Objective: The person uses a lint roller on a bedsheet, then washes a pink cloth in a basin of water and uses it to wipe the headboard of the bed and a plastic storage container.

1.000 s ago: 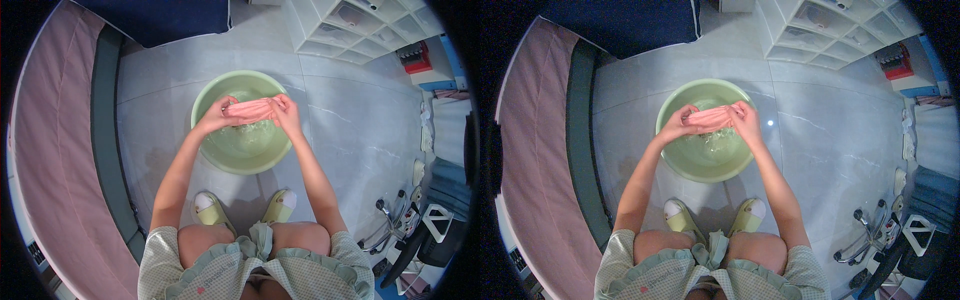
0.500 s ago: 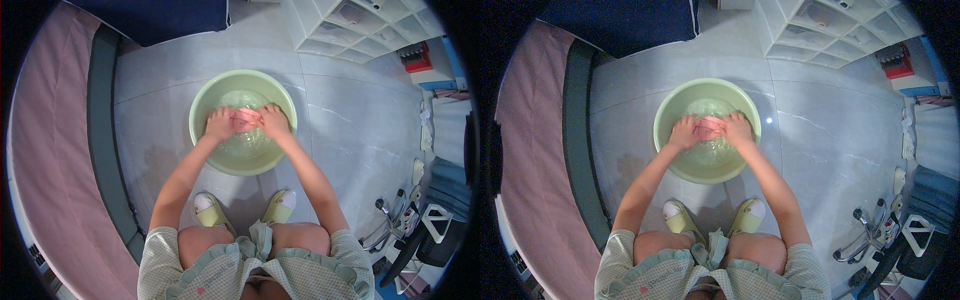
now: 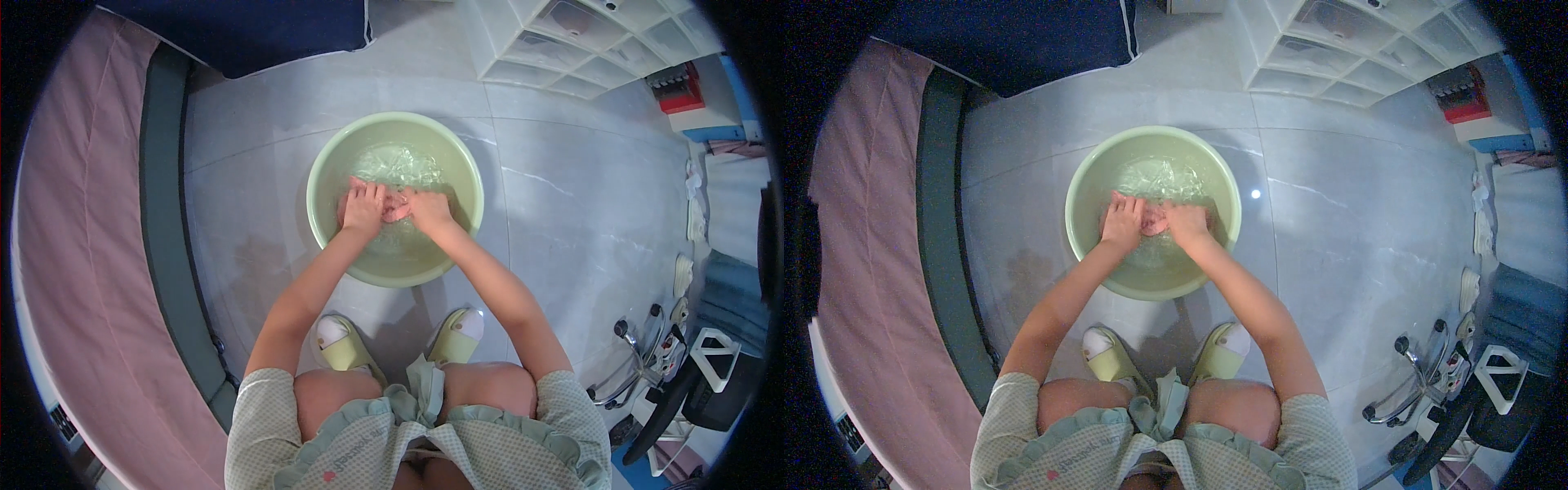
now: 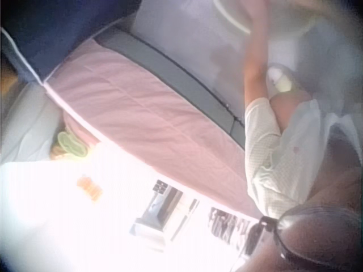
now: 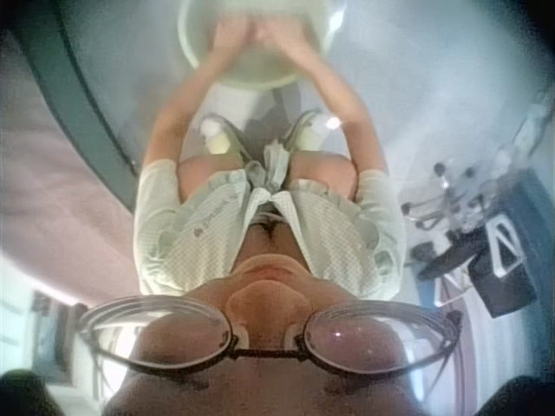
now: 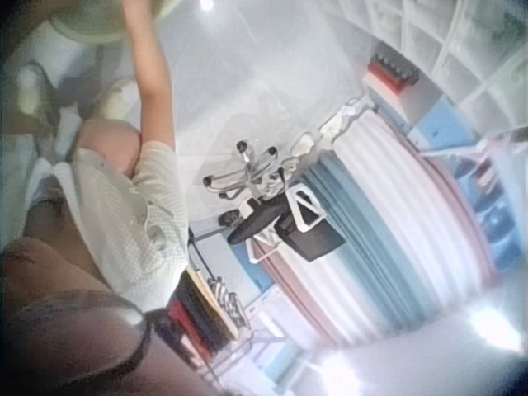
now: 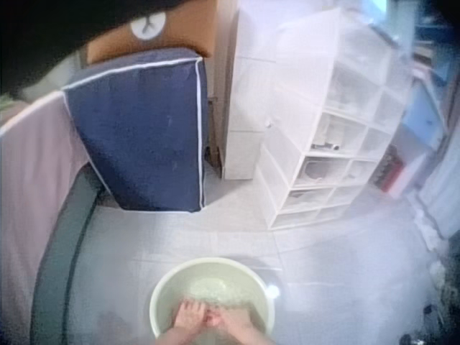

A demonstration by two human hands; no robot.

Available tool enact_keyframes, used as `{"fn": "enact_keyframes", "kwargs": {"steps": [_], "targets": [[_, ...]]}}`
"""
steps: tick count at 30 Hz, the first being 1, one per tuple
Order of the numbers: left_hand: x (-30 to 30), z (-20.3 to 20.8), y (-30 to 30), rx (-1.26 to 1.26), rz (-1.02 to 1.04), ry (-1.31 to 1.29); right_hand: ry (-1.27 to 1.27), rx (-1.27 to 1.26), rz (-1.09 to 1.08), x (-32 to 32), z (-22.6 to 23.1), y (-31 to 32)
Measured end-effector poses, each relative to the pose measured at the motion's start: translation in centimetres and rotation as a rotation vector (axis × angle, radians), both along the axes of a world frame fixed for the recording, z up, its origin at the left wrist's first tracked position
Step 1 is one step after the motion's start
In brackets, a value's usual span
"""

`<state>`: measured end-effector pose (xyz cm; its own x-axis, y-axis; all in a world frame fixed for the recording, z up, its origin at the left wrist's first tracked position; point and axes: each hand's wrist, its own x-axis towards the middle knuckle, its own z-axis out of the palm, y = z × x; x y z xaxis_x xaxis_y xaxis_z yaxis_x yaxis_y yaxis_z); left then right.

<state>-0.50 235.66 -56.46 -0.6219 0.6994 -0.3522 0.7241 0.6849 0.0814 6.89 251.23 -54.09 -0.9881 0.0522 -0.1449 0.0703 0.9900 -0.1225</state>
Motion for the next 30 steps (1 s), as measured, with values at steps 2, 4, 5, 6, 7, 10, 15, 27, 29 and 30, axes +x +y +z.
{"fn": "enact_keyframes", "kwargs": {"steps": [2,4,5,6,7,10,15,27,29,30], "targets": [[-0.3,0.2,-0.3,-0.001,0.024,0.049,-0.253,-0.155,-0.070,-0.7,1.9,0.5],[-0.3,1.1,-0.6,-0.074,0.085,-0.112,-0.273,-0.438,-0.272,-1.0,5.3,1.1],[-0.2,1.3,-1.2,-0.078,0.092,-0.112,-0.290,-0.721,-0.476,-1.1,6.3,1.2],[0.0,1.6,-0.7,0.044,0.051,-0.032,-0.284,-0.710,-0.488,-0.8,6.0,2.2],[0.2,1.8,-0.2,0.164,0.012,0.046,-0.098,-0.934,-0.448,-0.6,5.2,3.2],[-0.9,2.8,0.1,0.443,0.143,-0.594,0.142,-1.285,-0.400,-1.1,6.5,2.6],[-0.4,3.9,0.3,0.781,0.403,-1.153,0.273,-1.729,-0.514,-2.5,11.4,-0.3],[0.1,9.8,0.1,1.086,0.905,-2.138,0.635,-0.911,-0.129,-1.8,9.1,-0.8],[-0.4,7.3,-0.7,1.225,0.895,-2.440,0.448,-0.928,-0.153,-0.8,9.1,-2.1],[-0.5,5.9,-0.6,1.224,0.895,-2.444,0.446,-0.926,-0.154,-0.5,8.7,-2.1]]}}
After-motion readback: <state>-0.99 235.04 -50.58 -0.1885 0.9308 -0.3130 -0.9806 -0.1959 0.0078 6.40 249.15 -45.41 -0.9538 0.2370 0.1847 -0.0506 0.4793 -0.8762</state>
